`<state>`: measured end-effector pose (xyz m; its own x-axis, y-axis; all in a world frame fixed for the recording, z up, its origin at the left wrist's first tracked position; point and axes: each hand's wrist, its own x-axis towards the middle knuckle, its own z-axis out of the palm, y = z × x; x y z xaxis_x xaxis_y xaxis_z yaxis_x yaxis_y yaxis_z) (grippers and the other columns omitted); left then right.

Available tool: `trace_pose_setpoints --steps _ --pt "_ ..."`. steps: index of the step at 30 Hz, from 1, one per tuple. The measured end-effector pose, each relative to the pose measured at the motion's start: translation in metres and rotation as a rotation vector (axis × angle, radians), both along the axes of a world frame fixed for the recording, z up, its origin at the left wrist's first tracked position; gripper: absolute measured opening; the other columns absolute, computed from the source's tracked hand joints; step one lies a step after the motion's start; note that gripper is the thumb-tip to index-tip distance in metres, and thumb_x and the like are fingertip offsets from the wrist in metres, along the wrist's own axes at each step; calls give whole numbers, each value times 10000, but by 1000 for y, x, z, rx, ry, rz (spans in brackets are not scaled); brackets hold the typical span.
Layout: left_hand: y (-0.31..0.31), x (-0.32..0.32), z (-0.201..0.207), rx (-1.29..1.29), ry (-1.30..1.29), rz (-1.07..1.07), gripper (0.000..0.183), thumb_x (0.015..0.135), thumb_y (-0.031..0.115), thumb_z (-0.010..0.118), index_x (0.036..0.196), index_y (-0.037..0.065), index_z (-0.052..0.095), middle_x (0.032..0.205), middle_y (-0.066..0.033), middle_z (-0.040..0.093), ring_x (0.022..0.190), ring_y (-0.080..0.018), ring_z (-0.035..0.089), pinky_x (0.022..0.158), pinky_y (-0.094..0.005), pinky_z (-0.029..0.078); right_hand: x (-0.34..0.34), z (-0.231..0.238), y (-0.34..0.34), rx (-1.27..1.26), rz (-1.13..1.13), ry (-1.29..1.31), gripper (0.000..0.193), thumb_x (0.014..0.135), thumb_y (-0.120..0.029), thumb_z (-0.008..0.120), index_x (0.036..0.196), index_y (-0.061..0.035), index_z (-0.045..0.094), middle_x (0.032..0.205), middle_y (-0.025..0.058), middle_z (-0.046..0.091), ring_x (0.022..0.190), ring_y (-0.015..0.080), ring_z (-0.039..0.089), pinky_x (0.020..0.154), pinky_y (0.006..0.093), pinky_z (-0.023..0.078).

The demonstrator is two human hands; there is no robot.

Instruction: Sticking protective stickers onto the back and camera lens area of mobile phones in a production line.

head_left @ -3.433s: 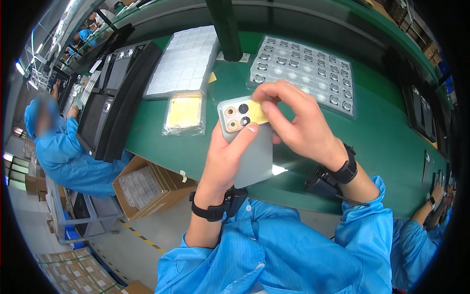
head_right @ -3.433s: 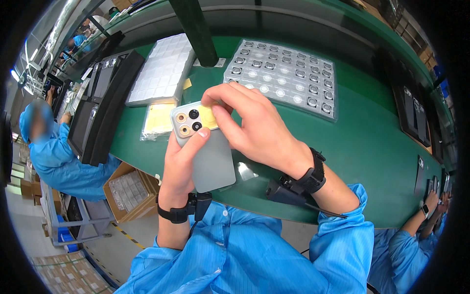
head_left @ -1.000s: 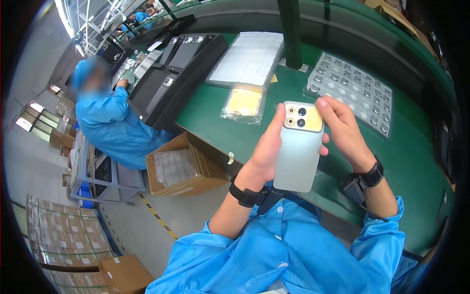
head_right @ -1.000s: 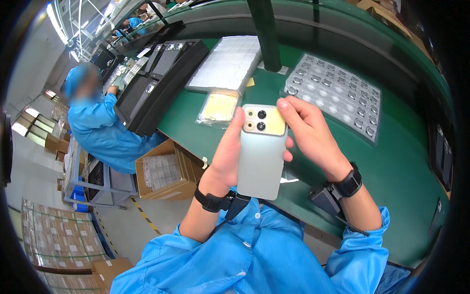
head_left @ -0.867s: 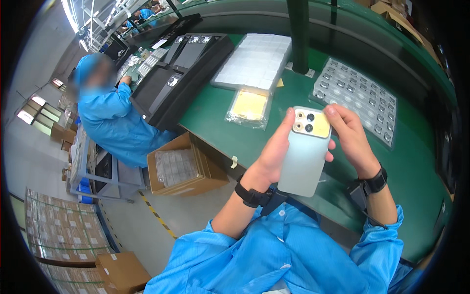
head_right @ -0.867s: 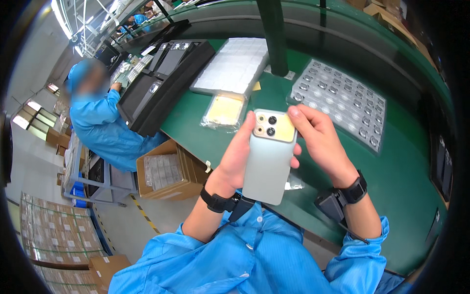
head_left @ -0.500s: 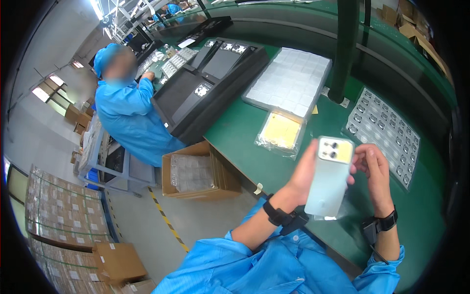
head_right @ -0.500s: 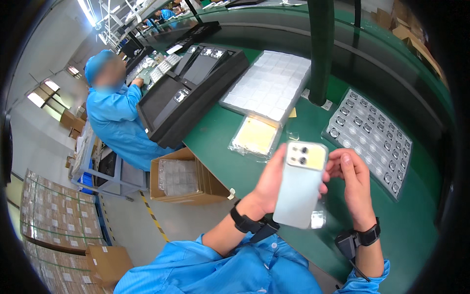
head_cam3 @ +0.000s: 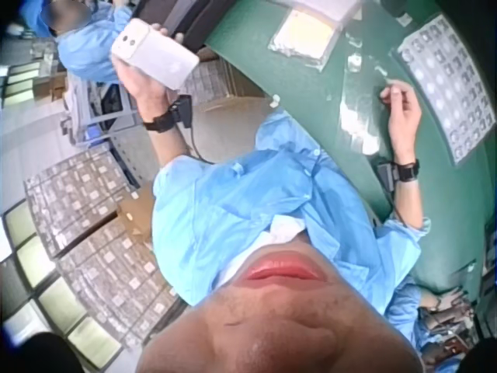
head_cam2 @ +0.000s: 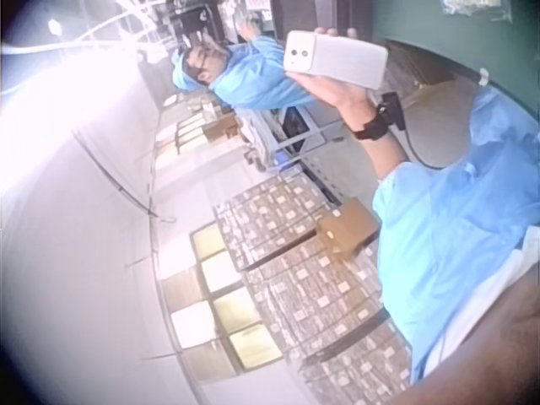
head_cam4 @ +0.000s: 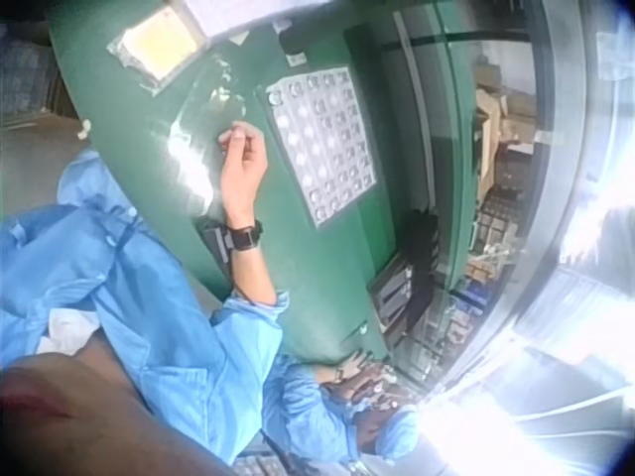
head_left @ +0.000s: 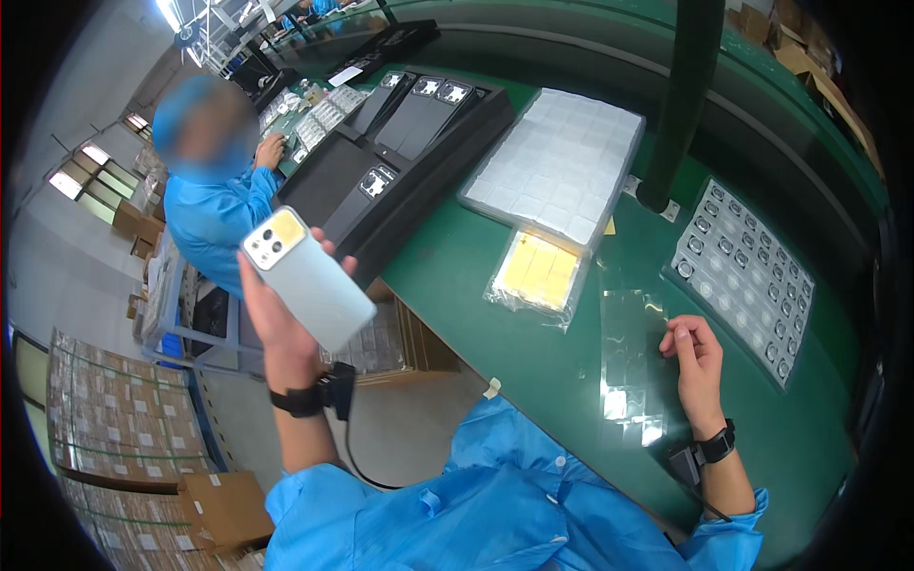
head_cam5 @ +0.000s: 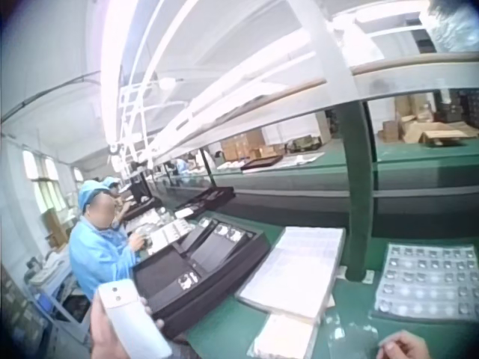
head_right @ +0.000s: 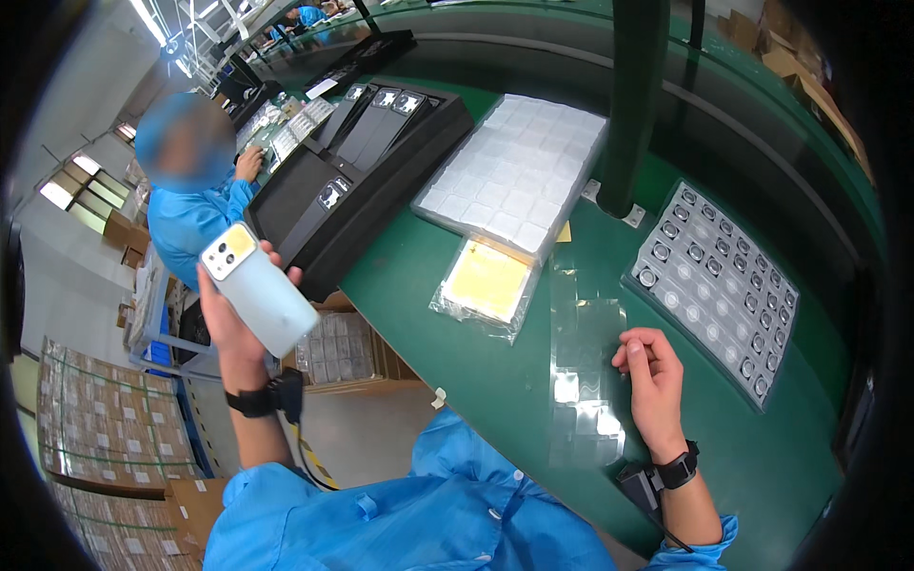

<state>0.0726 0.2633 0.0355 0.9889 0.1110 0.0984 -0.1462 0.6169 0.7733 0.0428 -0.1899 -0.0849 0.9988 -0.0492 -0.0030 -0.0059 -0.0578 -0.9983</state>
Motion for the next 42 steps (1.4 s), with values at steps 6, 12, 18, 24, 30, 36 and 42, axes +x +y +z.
trace_pose_setpoints --steps 6,12,18,24,30,36,42 --pt "58 54 30 464 59 312 714 984 639 242 1317 65 505 1129 -136 629 975 -234 627 870 -432 532 -2 3 1 -31 4 2 157 1006 -145 505 1039 -27 603 802 7 591 740 66 512 692 227 415" --pt "113 151 -16 1647 -22 534 616 951 597 435 1222 51 524 1071 -187 643 1013 -345 627 846 -400 468 1 3 8 -66 52 -21 147 1003 -134 509 1039 -29 605 804 2 589 739 62 510 682 221 410" --pt "39 159 -20 2046 18 351 566 918 559 537 1213 76 536 1068 -241 644 990 -370 635 871 -422 478 -2 -2 7 -76 45 -46 143 998 -132 518 1031 -24 606 801 -1 581 746 63 518 670 218 401" --pt "21 165 -36 2083 64 291 595 875 578 561 1250 118 527 1104 -244 611 1044 -410 603 900 -476 480 -3 -3 3 -143 59 -47 132 990 -117 515 1013 -23 605 788 -5 574 735 59 517 651 217 395" --pt "42 165 -39 1972 38 261 486 869 411 642 1230 115 508 1075 -235 618 994 -402 612 875 -456 484 -4 0 4 -150 89 -61 125 985 -107 519 1012 -20 605 791 1 582 731 65 531 652 221 411" --pt "54 161 -44 1852 33 219 445 859 334 667 1197 86 520 1030 -213 650 1001 -372 630 874 -426 485 -5 1 4 -159 112 -38 131 991 -117 515 1011 -17 598 809 -3 553 767 69 515 695 220 406" --pt "57 158 -46 1861 44 141 359 925 253 637 1210 91 492 951 -135 621 908 -217 604 826 -342 483 -4 -3 3 -173 89 -88 118 974 -95 536 992 -3 608 788 15 598 737 81 556 665 232 435"
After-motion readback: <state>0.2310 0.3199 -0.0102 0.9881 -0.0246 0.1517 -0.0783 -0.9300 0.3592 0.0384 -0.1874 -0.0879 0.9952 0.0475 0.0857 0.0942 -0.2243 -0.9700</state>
